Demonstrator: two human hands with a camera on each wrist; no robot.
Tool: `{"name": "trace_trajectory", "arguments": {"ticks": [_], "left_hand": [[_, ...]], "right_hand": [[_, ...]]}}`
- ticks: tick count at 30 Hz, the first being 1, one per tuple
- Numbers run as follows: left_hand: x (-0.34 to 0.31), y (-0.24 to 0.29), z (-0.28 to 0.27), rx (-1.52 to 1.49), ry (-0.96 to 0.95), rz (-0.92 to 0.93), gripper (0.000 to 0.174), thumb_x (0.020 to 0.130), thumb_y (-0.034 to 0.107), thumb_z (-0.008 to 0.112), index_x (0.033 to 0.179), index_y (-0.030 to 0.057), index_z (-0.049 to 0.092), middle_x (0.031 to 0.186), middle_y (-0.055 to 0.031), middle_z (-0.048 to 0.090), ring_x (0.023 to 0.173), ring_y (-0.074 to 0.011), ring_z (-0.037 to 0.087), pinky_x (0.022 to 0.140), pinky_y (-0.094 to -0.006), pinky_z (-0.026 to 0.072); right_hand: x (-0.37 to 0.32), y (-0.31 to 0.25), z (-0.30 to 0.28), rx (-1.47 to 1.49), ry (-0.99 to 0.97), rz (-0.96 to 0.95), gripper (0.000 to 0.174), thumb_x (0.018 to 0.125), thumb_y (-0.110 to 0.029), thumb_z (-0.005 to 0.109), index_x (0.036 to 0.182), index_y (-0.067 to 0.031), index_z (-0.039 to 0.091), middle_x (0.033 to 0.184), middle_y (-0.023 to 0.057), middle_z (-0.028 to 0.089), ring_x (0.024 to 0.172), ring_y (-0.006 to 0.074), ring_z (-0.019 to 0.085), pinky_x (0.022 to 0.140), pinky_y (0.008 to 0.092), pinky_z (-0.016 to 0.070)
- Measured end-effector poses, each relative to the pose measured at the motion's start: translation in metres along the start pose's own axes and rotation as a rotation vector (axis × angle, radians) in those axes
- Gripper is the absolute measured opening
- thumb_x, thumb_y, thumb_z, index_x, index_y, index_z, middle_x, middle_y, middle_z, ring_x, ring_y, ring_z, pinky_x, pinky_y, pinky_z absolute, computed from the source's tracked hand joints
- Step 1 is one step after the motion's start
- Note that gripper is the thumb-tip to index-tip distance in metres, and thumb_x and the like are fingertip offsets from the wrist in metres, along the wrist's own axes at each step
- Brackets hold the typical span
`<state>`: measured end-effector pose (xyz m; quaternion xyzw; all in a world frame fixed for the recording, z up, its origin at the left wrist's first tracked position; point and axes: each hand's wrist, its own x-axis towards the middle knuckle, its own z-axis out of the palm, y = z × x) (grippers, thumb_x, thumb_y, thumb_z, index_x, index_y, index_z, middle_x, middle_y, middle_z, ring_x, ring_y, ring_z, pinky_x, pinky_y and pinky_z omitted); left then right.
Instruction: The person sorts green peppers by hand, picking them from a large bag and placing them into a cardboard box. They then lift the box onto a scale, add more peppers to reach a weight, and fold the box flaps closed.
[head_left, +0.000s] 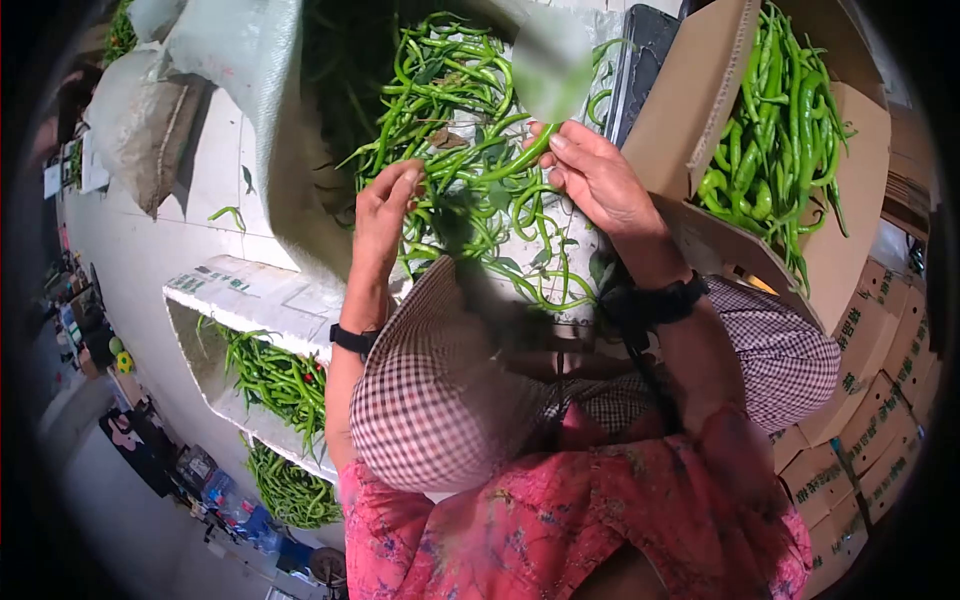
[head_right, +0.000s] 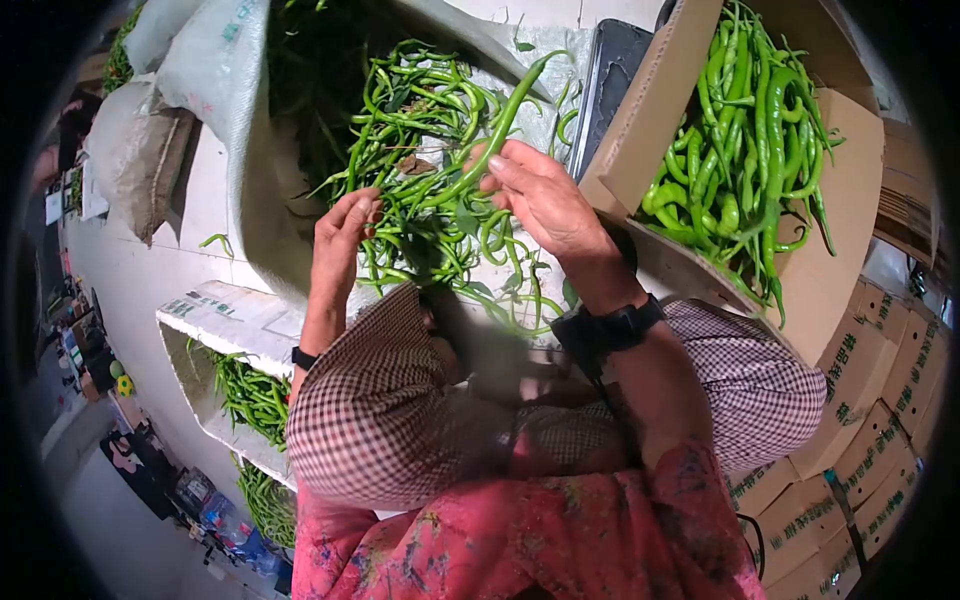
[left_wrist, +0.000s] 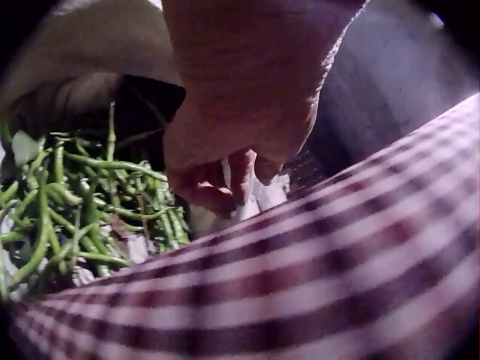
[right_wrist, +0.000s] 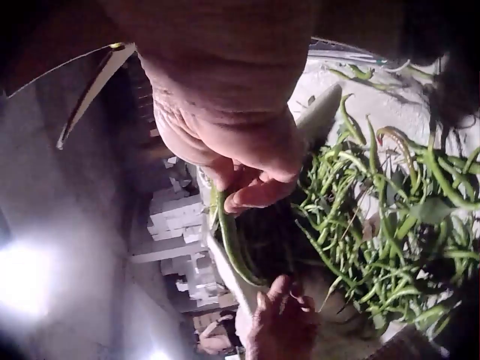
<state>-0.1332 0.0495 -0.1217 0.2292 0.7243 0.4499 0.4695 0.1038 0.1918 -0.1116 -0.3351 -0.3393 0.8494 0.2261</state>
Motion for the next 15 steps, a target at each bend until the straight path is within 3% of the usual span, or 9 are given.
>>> {"name": "trace_trajectory", "arguments": {"ticks": [3, 4, 6, 7, 8, 10, 11, 15], "left_hand": [[-0.027, 0.060, -0.003, -0.150, -0.263, 0.060, 0.035, 0.096, 0.031, 0.053, 0.112, 0.0015, 0.064, 0.092, -0.0018, 0.064, 0.079, -0.0063, 0.053, 0.067, -0.0210, 0.0390], [-0.036, 0.075, -0.005, -0.143, -0.258, 0.075, 0.035, 0.096, 0.031, 0.053, 0.112, 0.0015, 0.064, 0.092, -0.0018, 0.064, 0.079, -0.0063, 0.053, 0.067, -0.0210, 0.0390], [-0.055, 0.107, -0.008, 0.067, -0.326, 0.127, 0.037, 0.092, 0.035, 0.058, 0.110, 0.0034, 0.067, 0.095, -0.0029, 0.065, 0.079, -0.0087, 0.053, 0.069, -0.0231, 0.0411], [-0.066, 0.123, -0.008, 0.149, -0.323, 0.130, 0.032, 0.090, 0.029, 0.063, 0.107, 0.0018, 0.068, 0.096, -0.0030, 0.065, 0.077, -0.0097, 0.054, 0.069, -0.0249, 0.0429], [-0.074, 0.131, -0.005, 0.261, -0.329, 0.322, 0.029, 0.084, 0.021, 0.070, 0.107, 0.0021, 0.068, 0.091, -0.0030, 0.065, 0.073, -0.0117, 0.054, 0.067, -0.0281, 0.0453], [-0.098, 0.156, 0.001, 0.536, -0.368, 0.420, 0.032, 0.078, 0.016, 0.075, 0.106, 0.0026, 0.067, 0.083, -0.0062, 0.063, 0.069, -0.0158, 0.056, 0.063, -0.0306, 0.0459], [-0.108, 0.163, 0.008, 0.650, -0.368, 0.571, 0.032, 0.076, 0.014, 0.076, 0.104, 0.0031, 0.067, 0.078, -0.0098, 0.060, 0.066, -0.0199, 0.056, 0.059, -0.0314, 0.0445], [-0.157, 0.210, 0.020, 0.924, -0.259, 0.659, 0.025, 0.077, 0.007, 0.072, 0.101, 0.0008, 0.066, 0.076, -0.0113, 0.059, 0.063, -0.0210, 0.055, 0.056, -0.0328, 0.0423]], "right_hand": [[-0.016, -0.019, 0.025, 0.163, -0.144, 0.015, 0.030, 0.098, -0.019, 0.050, 0.121, -0.0009, 0.053, 0.108, 0.0053, 0.060, 0.089, 0.0091, 0.050, 0.074, 0.0220, 0.0423], [-0.022, -0.022, 0.030, 0.163, -0.156, 0.003, 0.030, 0.098, -0.019, 0.050, 0.121, -0.0009, 0.053, 0.108, 0.0053, 0.060, 0.089, 0.0091, 0.050, 0.074, 0.0220, 0.0423], [-0.032, -0.028, 0.039, 0.224, -0.233, -0.002, 0.030, 0.098, -0.019, 0.051, 0.121, -0.0009, 0.053, 0.109, 0.0059, 0.061, 0.088, 0.0092, 0.053, 0.075, 0.0214, 0.0437], [-0.037, -0.032, 0.044, 0.237, -0.237, -0.016, 0.033, 0.097, -0.015, 0.051, 0.125, 0.0025, 0.050, 0.109, 0.0098, 0.060, 0.087, 0.0114, 0.055, 0.077, 0.0238, 0.0473], [-0.044, -0.036, 0.051, 0.236, -0.241, -0.033, 0.033, 0.097, -0.015, 0.051, 0.125, 0.0025, 0.050, 0.109, 0.0098, 0.060, 0.087, 0.0114, 0.055, 0.077, 0.0238, 0.0473], [-0.060, -0.045, 0.070, 0.233, -0.212, -0.103, 0.032, 0.098, -0.015, 0.049, 0.124, 0.0026, 0.050, 0.108, 0.0094, 0.061, 0.087, 0.0110, 0.055, 0.076, 0.0237, 0.0478], [-0.068, -0.050, 0.083, 0.212, -0.193, -0.117, 0.030, 0.098, -0.016, 0.048, 0.122, 0.0020, 0.051, 0.106, 0.0085, 0.061, 0.085, 0.0107, 0.056, 0.075, 0.0233, 0.0479], [-0.110, -0.069, 0.109, 0.288, -0.248, -0.142, 0.028, 0.099, -0.021, 0.049, 0.119, -0.0010, 0.054, 0.102, 0.0053, 0.062, 0.084, 0.0092, 0.057, 0.074, 0.0224, 0.0471]]}}
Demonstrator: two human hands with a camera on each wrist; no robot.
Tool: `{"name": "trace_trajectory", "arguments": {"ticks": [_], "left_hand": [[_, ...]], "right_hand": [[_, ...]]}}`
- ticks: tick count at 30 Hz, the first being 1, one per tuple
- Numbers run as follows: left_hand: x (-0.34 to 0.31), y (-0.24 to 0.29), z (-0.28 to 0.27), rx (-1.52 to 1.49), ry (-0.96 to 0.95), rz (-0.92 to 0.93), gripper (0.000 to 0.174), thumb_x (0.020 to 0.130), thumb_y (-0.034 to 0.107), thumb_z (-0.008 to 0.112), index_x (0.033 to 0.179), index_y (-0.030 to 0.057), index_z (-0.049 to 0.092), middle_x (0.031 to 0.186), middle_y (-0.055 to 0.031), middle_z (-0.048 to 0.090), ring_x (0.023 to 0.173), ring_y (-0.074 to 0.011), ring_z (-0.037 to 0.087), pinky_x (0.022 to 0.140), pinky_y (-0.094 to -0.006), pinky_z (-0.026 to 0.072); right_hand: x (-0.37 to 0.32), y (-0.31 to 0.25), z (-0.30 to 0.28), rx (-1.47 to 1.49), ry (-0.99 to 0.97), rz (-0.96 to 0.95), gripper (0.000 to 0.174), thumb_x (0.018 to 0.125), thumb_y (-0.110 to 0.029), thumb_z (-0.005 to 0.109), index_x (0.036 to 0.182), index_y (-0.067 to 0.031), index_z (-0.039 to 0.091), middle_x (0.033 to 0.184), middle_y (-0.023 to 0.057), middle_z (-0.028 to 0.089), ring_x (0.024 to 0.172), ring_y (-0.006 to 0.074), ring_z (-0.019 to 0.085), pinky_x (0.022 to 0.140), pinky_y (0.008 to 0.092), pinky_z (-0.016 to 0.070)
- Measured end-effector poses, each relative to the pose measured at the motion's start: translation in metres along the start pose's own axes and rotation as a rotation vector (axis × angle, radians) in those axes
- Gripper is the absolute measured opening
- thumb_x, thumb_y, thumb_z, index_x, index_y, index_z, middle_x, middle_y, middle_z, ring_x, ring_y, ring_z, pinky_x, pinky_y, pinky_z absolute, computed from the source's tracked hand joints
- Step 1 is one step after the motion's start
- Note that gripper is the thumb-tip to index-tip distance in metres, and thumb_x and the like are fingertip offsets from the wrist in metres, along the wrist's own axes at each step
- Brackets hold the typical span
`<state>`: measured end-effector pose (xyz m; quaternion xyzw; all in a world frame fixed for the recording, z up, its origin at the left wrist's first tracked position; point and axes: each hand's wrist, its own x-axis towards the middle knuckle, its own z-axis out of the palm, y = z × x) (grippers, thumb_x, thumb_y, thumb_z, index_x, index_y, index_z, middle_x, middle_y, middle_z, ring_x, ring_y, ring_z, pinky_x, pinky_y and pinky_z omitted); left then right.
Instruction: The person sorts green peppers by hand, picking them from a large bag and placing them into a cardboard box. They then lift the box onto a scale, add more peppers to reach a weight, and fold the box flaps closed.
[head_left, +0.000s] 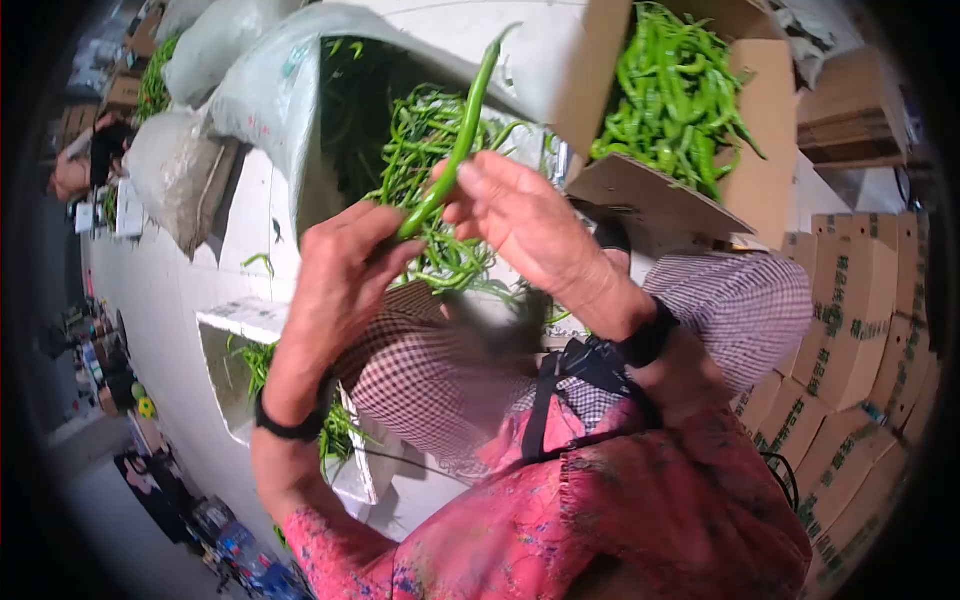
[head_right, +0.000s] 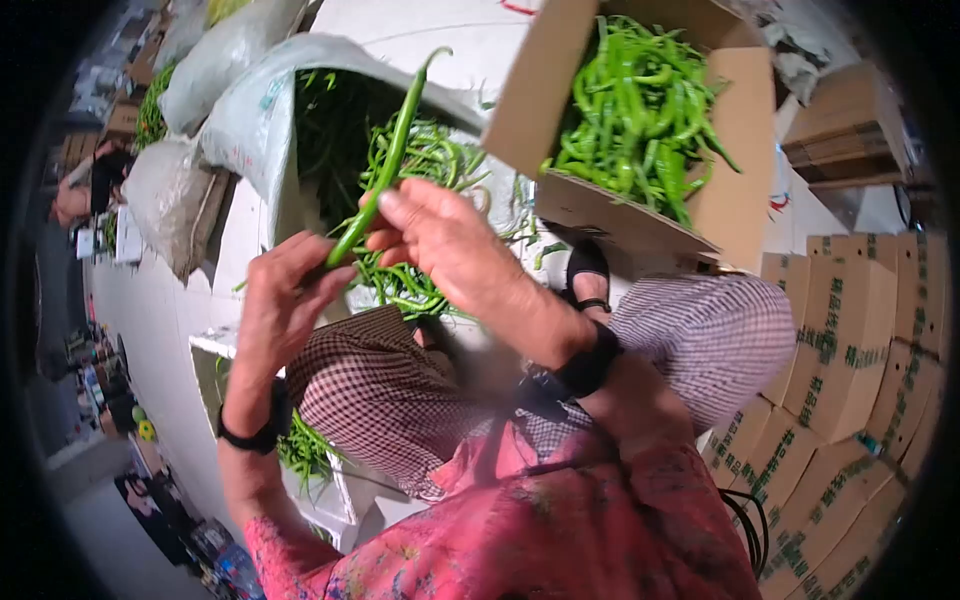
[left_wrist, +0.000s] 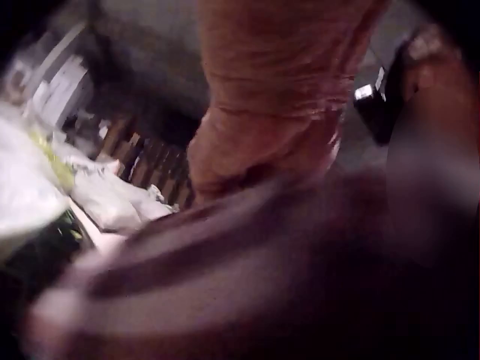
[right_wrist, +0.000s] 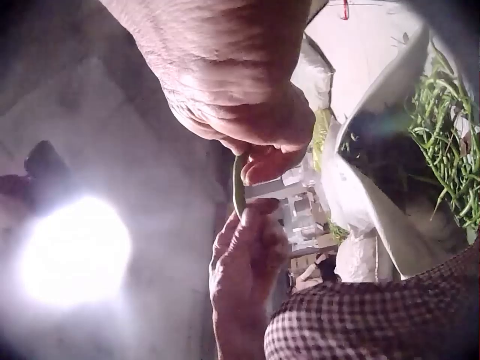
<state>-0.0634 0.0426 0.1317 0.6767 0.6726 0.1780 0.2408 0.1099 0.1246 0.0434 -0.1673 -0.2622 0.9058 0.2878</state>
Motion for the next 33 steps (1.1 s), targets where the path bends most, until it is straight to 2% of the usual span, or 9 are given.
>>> {"name": "trace_trajectory", "arguments": {"ticks": [3, 4, 12, 17, 19, 21, 24, 28, 33], "left_hand": [[-0.017, 0.041, -0.022, -0.622, -0.026, -0.343, 0.021, 0.090, 0.016, 0.063, 0.099, -0.0026, 0.065, 0.062, -0.0035, 0.056, 0.053, -0.0094, 0.051, 0.048, -0.0248, 0.0377], [-0.020, 0.053, -0.023, -0.581, 0.012, -0.280, 0.028, 0.096, 0.023, 0.056, 0.104, -0.0026, 0.064, 0.060, -0.0004, 0.055, 0.050, -0.0054, 0.049, 0.046, -0.0190, 0.0355], [-0.008, 0.159, 0.005, -0.966, 0.371, -0.157, 0.034, 0.099, 0.024, 0.048, 0.118, -0.0019, 0.057, 0.067, -0.0007, 0.052, 0.055, -0.0067, 0.051, 0.050, -0.0195, 0.0395], [0.072, 0.195, 0.052, -0.944, 0.313, 0.009, 0.040, 0.096, 0.029, 0.052, 0.117, -0.0039, 0.057, 0.077, -0.0048, 0.061, 0.064, -0.0108, 0.055, 0.057, -0.0250, 0.0453], [0.106, 0.188, 0.070, -0.614, 0.107, 0.080, 0.047, 0.095, 0.032, 0.057, 0.124, -0.0052, 0.054, 0.101, -0.0134, 0.065, 0.093, -0.0173, 0.061, 0.076, -0.0290, 0.0505], [0.142, 0.146, 0.112, -0.129, 0.323, 0.288, 0.054, 0.087, 0.038, 0.063, 0.117, -0.0060, 0.057, 0.092, -0.0166, 0.069, 0.084, -0.0253, 0.066, 0.077, -0.0333, 0.0513], [0.140, 0.146, 0.069, -0.241, -0.031, 0.071, 0.050, 0.083, 0.036, 0.068, 0.114, -0.0032, 0.062, 0.096, -0.0191, 0.069, 0.091, -0.0252, 0.067, 0.082, -0.0341, 0.0512], [0.117, 0.147, 0.025, -0.400, -0.113, -0.052, 0.040, 0.090, 0.029, 0.061, 0.120, 0.0017, 0.061, 0.100, -0.0088, 0.068, 0.091, -0.0146, 0.064, 0.081, -0.0264, 0.0496], [0.106, 0.140, 0.007, -0.525, -0.070, 0.021, 0.039, 0.091, 0.029, 0.060, 0.120, 0.0018, 0.060, 0.103, -0.0098, 0.068, 0.094, -0.0161, 0.065, 0.086, -0.0282, 0.0497]], "right_hand": [[-0.039, -0.017, 0.010, -0.097, -0.046, -0.009, 0.032, 0.098, -0.025, 0.052, 0.119, -0.0018, 0.054, 0.101, 0.0050, 0.063, 0.083, 0.0077, 0.056, 0.073, 0.0217, 0.0462], [-0.053, -0.024, 0.013, -0.148, -0.026, 0.016, 0.031, 0.098, -0.024, 0.052, 0.118, -0.0013, 0.055, 0.100, 0.0055, 0.063, 0.081, 0.0074, 0.056, 0.072, 0.0218, 0.0462], [-0.198, -0.118, -0.003, -0.527, 0.193, -0.136, 0.022, 0.095, -0.017, 0.053, 0.109, 0.0002, 0.058, 0.090, 0.0064, 0.065, 0.071, 0.0061, 0.056, 0.066, 0.0192, 0.0460], [-0.260, -0.172, -0.074, -0.420, 0.360, -0.418, 0.021, 0.094, -0.014, 0.056, 0.108, 0.0004, 0.059, 0.086, 0.0050, 0.064, 0.068, 0.0034, 0.055, 0.061, 0.0169, 0.0445], [-0.276, -0.192, -0.098, -0.443, 0.430, -0.458, 0.022, 0.094, -0.013, 0.056, 0.112, 0.0007, 0.058, 0.086, 0.0038, 0.063, 0.068, 0.0026, 0.054, 0.060, 0.0158, 0.0440], [-0.290, -0.209, -0.127, -0.432, 0.551, -0.484, 0.025, 0.095, -0.014, 0.055, 0.115, 0.0005, 0.057, 0.088, 0.0022, 0.063, 0.069, 0.0028, 0.054, 0.059, 0.0157, 0.0442], [-0.310, -0.228, -0.172, -0.399, 0.589, -0.456, 0.026, 0.095, -0.015, 0.056, 0.117, -0.0001, 0.056, 0.089, 0.0011, 0.062, 0.070, 0.0029, 0.054, 0.059, 0.0154, 0.0449], [-0.316, -0.238, -0.202, -0.470, 0.625, -0.386, 0.027, 0.096, -0.016, 0.056, 0.117, -0.0011, 0.056, 0.089, 0.0008, 0.062, 0.071, 0.0028, 0.054, 0.061, 0.0154, 0.0465], [-0.295, -0.246, -0.185, -0.528, 0.636, -0.304, 0.029, 0.093, -0.017, 0.060, 0.118, -0.0019, 0.058, 0.092, 0.0006, 0.064, 0.073, 0.0030, 0.056, 0.061, 0.0155, 0.0454]]}}
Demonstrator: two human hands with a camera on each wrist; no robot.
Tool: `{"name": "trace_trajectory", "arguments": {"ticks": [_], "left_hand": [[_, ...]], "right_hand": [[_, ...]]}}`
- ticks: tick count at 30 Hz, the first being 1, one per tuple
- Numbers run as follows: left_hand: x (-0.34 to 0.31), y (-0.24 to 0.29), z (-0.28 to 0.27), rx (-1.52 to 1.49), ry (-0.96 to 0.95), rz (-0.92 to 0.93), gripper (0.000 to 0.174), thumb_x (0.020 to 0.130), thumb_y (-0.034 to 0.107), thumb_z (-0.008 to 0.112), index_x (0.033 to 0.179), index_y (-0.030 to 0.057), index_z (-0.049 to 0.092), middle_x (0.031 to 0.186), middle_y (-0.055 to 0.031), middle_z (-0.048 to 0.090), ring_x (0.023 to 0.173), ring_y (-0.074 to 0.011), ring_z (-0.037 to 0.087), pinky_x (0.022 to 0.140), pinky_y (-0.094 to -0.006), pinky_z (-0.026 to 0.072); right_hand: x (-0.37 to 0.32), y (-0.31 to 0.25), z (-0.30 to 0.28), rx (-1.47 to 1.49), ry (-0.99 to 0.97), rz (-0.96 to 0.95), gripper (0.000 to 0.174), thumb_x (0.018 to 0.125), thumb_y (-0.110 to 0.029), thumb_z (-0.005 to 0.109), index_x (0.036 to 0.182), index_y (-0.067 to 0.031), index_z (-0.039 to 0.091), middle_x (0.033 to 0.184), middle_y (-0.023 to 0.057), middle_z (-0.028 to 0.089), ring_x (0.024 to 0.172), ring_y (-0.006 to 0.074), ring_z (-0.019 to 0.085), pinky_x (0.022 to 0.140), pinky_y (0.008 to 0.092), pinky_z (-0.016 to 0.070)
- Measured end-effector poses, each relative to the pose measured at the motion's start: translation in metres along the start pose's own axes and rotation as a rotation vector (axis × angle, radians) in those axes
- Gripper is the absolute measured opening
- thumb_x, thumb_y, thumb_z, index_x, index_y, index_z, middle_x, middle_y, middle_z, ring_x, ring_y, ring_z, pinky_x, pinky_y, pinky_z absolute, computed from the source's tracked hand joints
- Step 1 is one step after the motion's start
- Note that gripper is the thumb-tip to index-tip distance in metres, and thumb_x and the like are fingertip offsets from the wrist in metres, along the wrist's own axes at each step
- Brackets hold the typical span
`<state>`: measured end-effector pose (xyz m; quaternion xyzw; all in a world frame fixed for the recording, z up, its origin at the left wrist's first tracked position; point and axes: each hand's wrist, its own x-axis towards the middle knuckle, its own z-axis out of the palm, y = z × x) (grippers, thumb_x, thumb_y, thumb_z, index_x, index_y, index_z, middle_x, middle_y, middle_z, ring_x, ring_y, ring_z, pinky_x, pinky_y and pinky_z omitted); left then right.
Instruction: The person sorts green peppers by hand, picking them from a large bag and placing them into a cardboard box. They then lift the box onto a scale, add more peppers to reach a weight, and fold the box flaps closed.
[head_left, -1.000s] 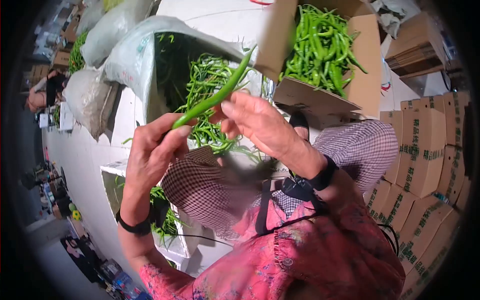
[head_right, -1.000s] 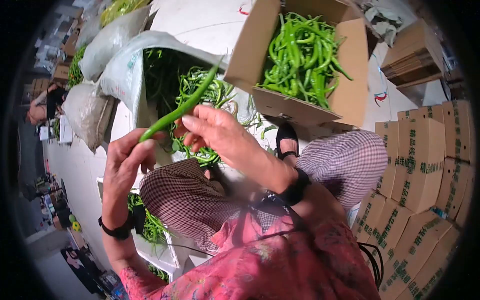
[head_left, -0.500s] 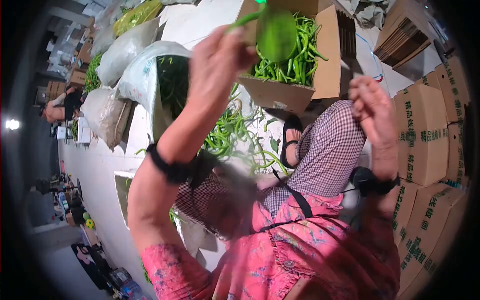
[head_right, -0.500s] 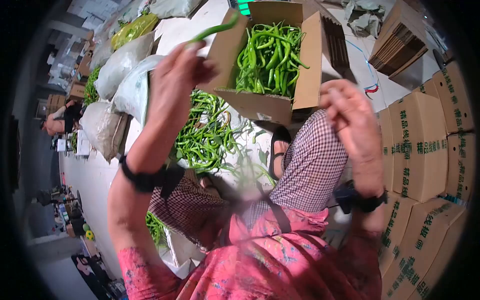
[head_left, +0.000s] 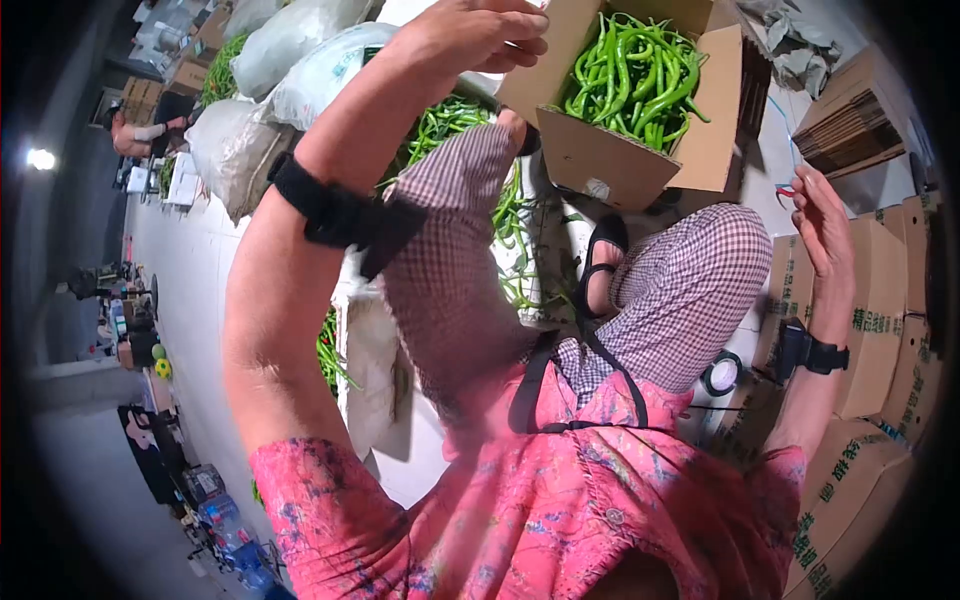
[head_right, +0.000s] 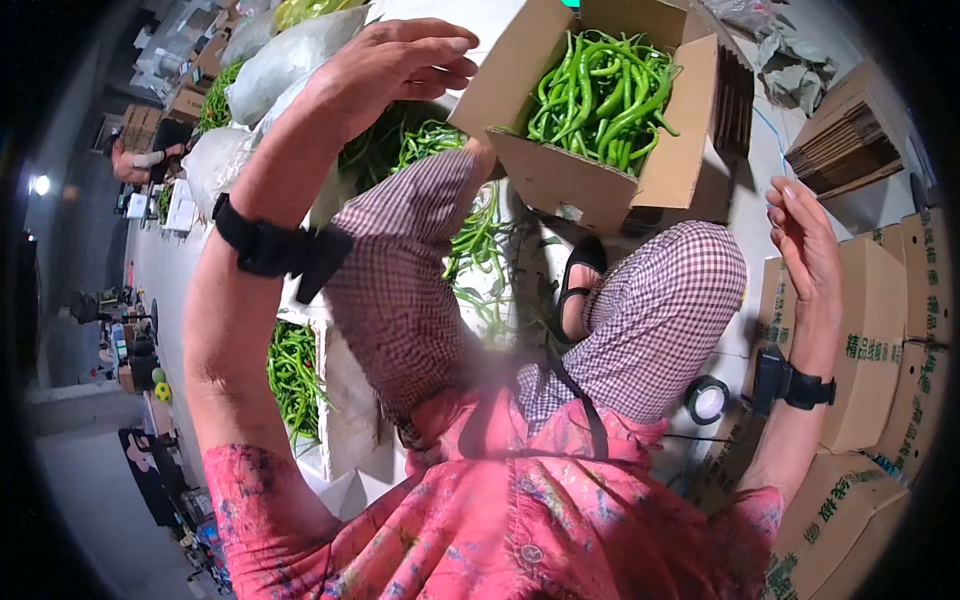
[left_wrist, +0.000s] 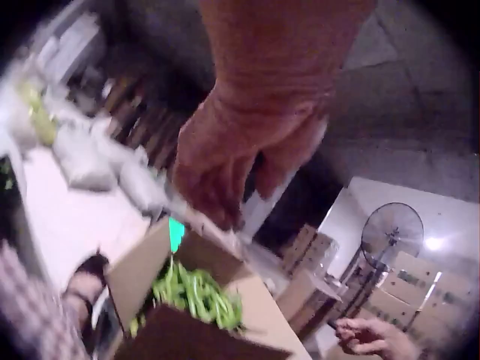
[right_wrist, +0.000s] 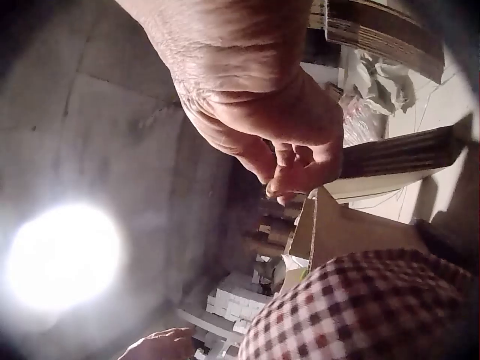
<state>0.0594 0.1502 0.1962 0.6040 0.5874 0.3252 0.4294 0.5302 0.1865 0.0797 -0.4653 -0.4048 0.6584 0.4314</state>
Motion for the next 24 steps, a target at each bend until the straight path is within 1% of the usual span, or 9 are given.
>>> {"name": "trace_trajectory", "arguments": {"ticks": [4, 10, 11, 14, 16, 18, 19, 21, 24], "left_hand": [[0.004, 0.004, -0.009, 0.229, -0.017, -0.041, 0.040, 0.092, 0.031, 0.058, 0.121, 0.0044, 0.060, 0.107, -0.0092, 0.066, 0.102, -0.0172, 0.062, 0.088, -0.0308, 0.0475], [0.083, -0.092, -0.024, 0.465, 0.267, -0.021, 0.065, 0.082, 0.040, 0.069, 0.128, -0.0029, 0.052, 0.119, -0.0164, 0.061, 0.111, -0.0272, 0.057, 0.094, -0.0360, 0.0450], [0.104, -0.116, -0.022, 0.409, 0.328, -0.021, 0.072, 0.076, 0.045, 0.070, 0.123, -0.0079, 0.054, 0.117, -0.0275, 0.060, 0.108, -0.0331, 0.061, 0.092, -0.0383, 0.0476], [0.129, -0.136, -0.005, 0.037, 0.116, -0.252, 0.067, 0.079, 0.042, 0.071, 0.118, -0.0107, 0.056, 0.102, -0.0221, 0.066, 0.091, -0.0270, 0.066, 0.078, -0.0363, 0.0524], [0.144, -0.154, 0.010, -0.259, -0.106, -0.316, 0.049, 0.083, 0.032, 0.069, 0.108, -0.0095, 0.061, 0.089, -0.0146, 0.068, 0.078, -0.0196, 0.064, 0.069, -0.0327, 0.0522], [0.145, -0.143, 0.010, -0.124, -0.167, -0.394, 0.032, 0.085, 0.020, 0.066, 0.100, -0.0081, 0.063, 0.084, -0.0102, 0.066, 0.073, -0.0162, 0.061, 0.064, -0.0316, 0.0509], [0.140, -0.141, 0.014, -0.233, -0.106, -0.373, 0.032, 0.084, 0.020, 0.067, 0.099, -0.0082, 0.063, 0.083, -0.0109, 0.066, 0.072, -0.0161, 0.060, 0.063, -0.0317, 0.0508], [0.136, -0.127, 0.022, -0.340, -0.051, -0.349, 0.033, 0.084, 0.021, 0.068, 0.097, -0.0083, 0.063, 0.083, -0.0115, 0.065, 0.072, -0.0160, 0.060, 0.063, -0.0317, 0.0508], [0.126, -0.116, 0.016, 0.037, 0.161, -0.451, 0.040, 0.081, 0.028, 0.071, 0.099, -0.0065, 0.060, 0.085, -0.0120, 0.064, 0.076, -0.0159, 0.060, 0.066, -0.0306, 0.0515]], "right_hand": [[0.010, -0.019, 0.026, -0.130, 0.000, 0.053, 0.031, 0.092, -0.020, 0.062, 0.118, -0.0042, 0.059, 0.098, 0.0008, 0.066, 0.076, 0.0024, 0.057, 0.061, 0.0151, 0.0441], [0.039, -0.039, 0.052, -0.405, -0.040, 0.133, 0.032, 0.088, -0.031, 0.065, 0.112, -0.0100, 0.062, 0.097, -0.0024, 0.065, 0.080, 0.0030, 0.057, 0.064, 0.0187, 0.0442], [0.047, -0.038, 0.053, -0.483, -0.034, 0.155, 0.035, 0.085, -0.035, 0.067, 0.110, -0.0110, 0.062, 0.096, -0.0032, 0.065, 0.081, 0.0041, 0.056, 0.065, 0.0207, 0.0442], [0.072, -0.036, 0.070, -0.646, -0.064, 0.260, 0.049, 0.082, -0.048, 0.067, 0.112, -0.0097, 0.061, 0.100, -0.0011, 0.063, 0.088, 0.0100, 0.057, 0.069, 0.0228, 0.0427], [0.094, -0.029, 0.083, -0.662, -0.139, 0.338, 0.047, 0.085, -0.046, 0.065, 0.112, -0.0077, 0.061, 0.095, -0.0003, 0.063, 0.082, 0.0094, 0.058, 0.069, 0.0257, 0.0446], [0.119, -0.014, 0.097, -0.655, -0.149, 0.356, 0.041, 0.087, -0.036, 0.061, 0.110, -0.0024, 0.062, 0.091, 0.0036, 0.065, 0.081, 0.0107, 0.059, 0.070, 0.0282, 0.0470], [0.130, 0.000, 0.099, -0.656, -0.142, 0.364, 0.041, 0.087, -0.036, 0.061, 0.110, -0.0024, 0.062, 0.091, 0.0036, 0.065, 0.081, 0.0107, 0.059, 0.070, 0.0282, 0.0470], [0.143, 0.022, 0.095, -0.507, -0.152, 0.027, 0.035, 0.087, -0.025, 0.057, 0.109, 0.0023, 0.062, 0.090, 0.0066, 0.067, 0.080, 0.0128, 0.061, 0.071, 0.0287, 0.0488], [0.145, 0.014, 0.106, -0.686, -0.094, 0.061, 0.029, 0.084, -0.016, 0.055, 0.103, 0.0040, 0.063, 0.084, 0.0059, 0.066, 0.074, 0.0154, 0.062, 0.070, 0.0309, 0.0488]]}}
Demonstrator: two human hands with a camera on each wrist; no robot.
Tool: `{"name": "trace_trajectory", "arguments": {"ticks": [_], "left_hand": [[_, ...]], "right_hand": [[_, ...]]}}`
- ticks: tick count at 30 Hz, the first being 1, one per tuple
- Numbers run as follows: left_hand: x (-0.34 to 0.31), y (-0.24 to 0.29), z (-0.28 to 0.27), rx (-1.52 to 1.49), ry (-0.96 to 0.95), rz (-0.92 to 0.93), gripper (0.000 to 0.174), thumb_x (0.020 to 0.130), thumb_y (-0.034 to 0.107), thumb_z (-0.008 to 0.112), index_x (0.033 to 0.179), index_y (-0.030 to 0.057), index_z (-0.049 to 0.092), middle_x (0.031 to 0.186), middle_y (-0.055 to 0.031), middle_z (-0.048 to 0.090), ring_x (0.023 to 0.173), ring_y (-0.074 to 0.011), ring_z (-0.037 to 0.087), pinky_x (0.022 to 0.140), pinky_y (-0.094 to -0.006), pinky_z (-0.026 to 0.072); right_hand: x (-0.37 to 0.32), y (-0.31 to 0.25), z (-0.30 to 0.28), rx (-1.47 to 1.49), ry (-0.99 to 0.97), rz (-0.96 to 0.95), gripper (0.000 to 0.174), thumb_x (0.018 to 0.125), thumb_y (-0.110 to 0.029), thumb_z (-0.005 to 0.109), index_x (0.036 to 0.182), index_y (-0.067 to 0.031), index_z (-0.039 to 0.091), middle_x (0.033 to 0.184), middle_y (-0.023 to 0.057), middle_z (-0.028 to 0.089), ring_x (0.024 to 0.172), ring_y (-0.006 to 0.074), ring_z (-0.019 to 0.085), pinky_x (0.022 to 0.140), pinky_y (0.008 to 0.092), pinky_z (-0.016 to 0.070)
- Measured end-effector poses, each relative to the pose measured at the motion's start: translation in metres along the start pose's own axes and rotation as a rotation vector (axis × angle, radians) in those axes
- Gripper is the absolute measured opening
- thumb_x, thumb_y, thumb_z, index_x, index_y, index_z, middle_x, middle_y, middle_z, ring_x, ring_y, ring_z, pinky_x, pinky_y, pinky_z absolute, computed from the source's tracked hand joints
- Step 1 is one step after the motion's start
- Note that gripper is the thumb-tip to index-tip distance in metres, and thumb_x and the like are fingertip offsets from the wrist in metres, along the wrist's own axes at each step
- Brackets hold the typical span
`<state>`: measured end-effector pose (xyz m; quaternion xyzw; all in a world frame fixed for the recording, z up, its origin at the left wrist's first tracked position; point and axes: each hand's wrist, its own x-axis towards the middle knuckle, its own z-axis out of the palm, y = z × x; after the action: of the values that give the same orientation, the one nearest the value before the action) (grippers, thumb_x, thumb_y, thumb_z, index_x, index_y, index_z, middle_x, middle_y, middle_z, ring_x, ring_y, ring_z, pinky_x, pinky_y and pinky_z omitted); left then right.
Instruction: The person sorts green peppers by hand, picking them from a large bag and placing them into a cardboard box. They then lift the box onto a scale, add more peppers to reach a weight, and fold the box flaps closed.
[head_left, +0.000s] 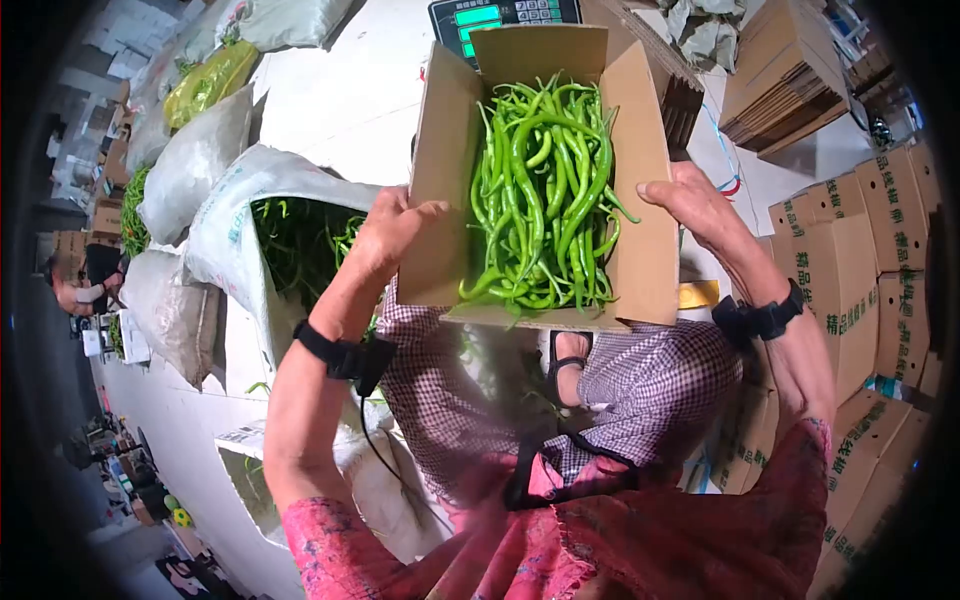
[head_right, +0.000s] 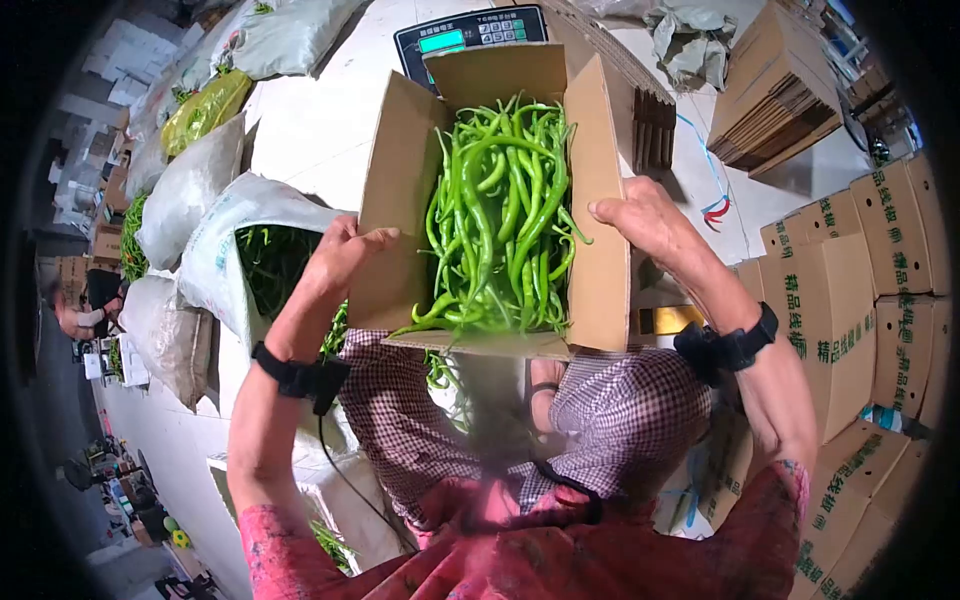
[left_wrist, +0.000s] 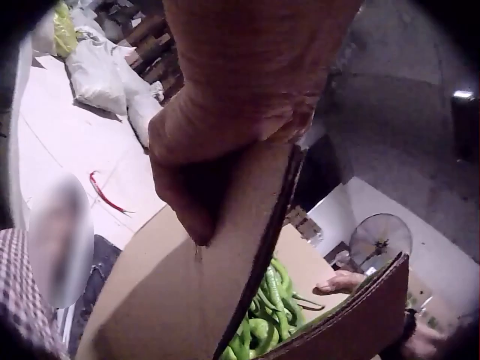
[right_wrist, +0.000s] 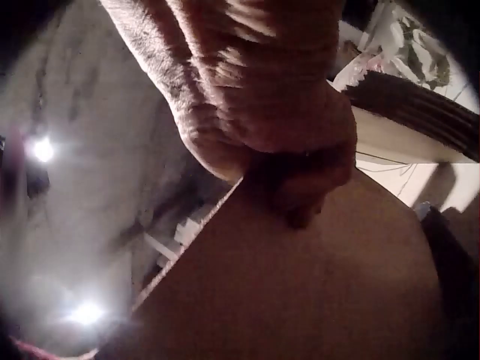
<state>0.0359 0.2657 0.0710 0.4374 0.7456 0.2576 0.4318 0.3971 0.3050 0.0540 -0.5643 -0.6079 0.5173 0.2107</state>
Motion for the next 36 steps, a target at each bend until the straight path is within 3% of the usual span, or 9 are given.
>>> {"name": "trace_trajectory", "arguments": {"ticks": [7, 12, 16, 20, 22, 23, 26, 29, 36], "left_hand": [[-0.013, -0.013, -0.003, -0.457, -0.271, -0.025, 0.029, 0.081, 0.016, 0.070, 0.096, -0.0082, 0.064, 0.082, -0.0117, 0.066, 0.072, -0.0161, 0.061, 0.063, -0.0301, 0.0508], [-0.008, -0.018, 0.004, -0.193, 0.041, 0.065, 0.025, 0.080, 0.015, 0.071, 0.076, 0.0005, 0.051, 0.079, -0.0109, 0.062, 0.070, -0.0180, 0.059, 0.063, -0.0308, 0.0506], [-0.031, -0.002, -0.010, -0.366, -0.270, 0.110, 0.023, 0.083, 0.016, 0.069, 0.093, -0.0043, 0.064, 0.080, -0.0071, 0.065, 0.068, -0.0126, 0.059, 0.064, -0.0264, 0.0506], [-0.012, -0.020, 0.019, -0.321, -0.198, -0.006, 0.025, 0.083, 0.019, 0.070, 0.093, -0.0035, 0.066, 0.071, -0.0031, 0.062, 0.064, -0.0099, 0.053, 0.060, -0.0257, 0.0464], [-0.008, -0.015, 0.019, 0.099, -0.175, 0.108, 0.027, 0.083, 0.019, 0.069, 0.097, -0.0043, 0.066, 0.077, -0.0054, 0.063, 0.067, -0.0102, 0.055, 0.061, -0.0265, 0.0469], [-0.018, -0.010, 0.026, -0.208, -0.014, 0.093, 0.027, 0.083, 0.017, 0.068, 0.098, -0.0050, 0.065, 0.082, -0.0065, 0.064, 0.072, -0.0106, 0.057, 0.062, -0.0267, 0.0475], [-0.038, 0.014, 0.009, -0.149, -0.179, 0.178, 0.022, 0.085, 0.013, 0.066, 0.099, -0.0045, 0.065, 0.082, -0.0058, 0.065, 0.071, -0.0112, 0.058, 0.064, -0.0258, 0.0475], [-0.016, -0.020, 0.016, -0.128, -0.228, 0.070, 0.023, 0.084, 0.012, 0.066, 0.100, -0.0047, 0.065, 0.085, -0.0061, 0.066, 0.073, -0.0108, 0.058, 0.066, -0.0250, 0.0470], [-0.038, 0.002, 0.008, -0.121, -0.147, 0.114, 0.023, 0.085, 0.017, 0.069, 0.092, -0.0044, 0.065, 0.076, -0.0029, 0.064, 0.065, -0.0087, 0.056, 0.060, -0.0243, 0.0454]], "right_hand": [[-0.018, -0.032, -0.001, -0.276, -0.010, 0.199, 0.030, 0.082, -0.021, 0.057, 0.091, 0.0067, 0.063, 0.077, 0.0104, 0.066, 0.065, 0.0165, 0.063, 0.058, 0.0311, 0.0512], [-0.006, -0.029, -0.002, -0.263, -0.069, 0.140, 0.031, 0.082, -0.020, 0.055, 0.092, 0.0088, 0.061, 0.076, 0.0107, 0.066, 0.065, 0.0174, 0.064, 0.057, 0.0312, 0.0509], [-0.039, -0.051, -0.007, 0.018, 0.019, 0.079, 0.029, 0.082, -0.020, 0.053, 0.088, 0.0073, 0.064, 0.079, 0.0119, 0.068, 0.069, 0.0162, 0.065, 0.068, 0.0300, 0.0510], [-0.019, -0.021, -0.002, -0.300, -0.015, 0.120, 0.028, 0.082, -0.019, 0.054, 0.090, 0.0059, 0.065, 0.076, 0.0099, 0.066, 0.071, 0.0155, 0.063, 0.067, 0.0307, 0.0507], [-0.024, -0.030, -0.008, -0.287, -0.075, 0.289, 0.029, 0.083, -0.019, 0.055, 0.093, 0.0064, 0.064, 0.076, 0.0090, 0.065, 0.073, 0.0151, 0.062, 0.067, 0.0311, 0.0495], [-0.030, -0.023, -0.011, -0.187, -0.026, 0.160, 0.029, 0.084, -0.019, 0.055, 0.096, 0.0054, 0.064, 0.077, 0.0084, 0.065, 0.073, 0.0150, 0.061, 0.067, 0.0305, 0.0485], [-0.046, -0.025, -0.014, -0.039, 0.063, -0.070, 0.027, 0.086, -0.019, 0.054, 0.097, 0.0035, 0.063, 0.076, 0.0073, 0.065, 0.069, 0.0149, 0.061, 0.062, 0.0285, 0.0484], [-0.038, -0.011, -0.005, -0.178, -0.054, 0.153, 0.025, 0.087, -0.019, 0.054, 0.095, 0.0030, 0.063, 0.074, 0.0062, 0.064, 0.062, 0.0132, 0.061, 0.054, 0.0256, 0.0474], [-0.034, -0.006, -0.009, -0.041, -0.018, -0.044, 0.024, 0.088, -0.019, 0.054, 0.094, 0.0026, 0.062, 0.066, 0.0036, 0.060, 0.048, 0.0104, 0.054, 0.042, 0.0243, 0.0435]]}}
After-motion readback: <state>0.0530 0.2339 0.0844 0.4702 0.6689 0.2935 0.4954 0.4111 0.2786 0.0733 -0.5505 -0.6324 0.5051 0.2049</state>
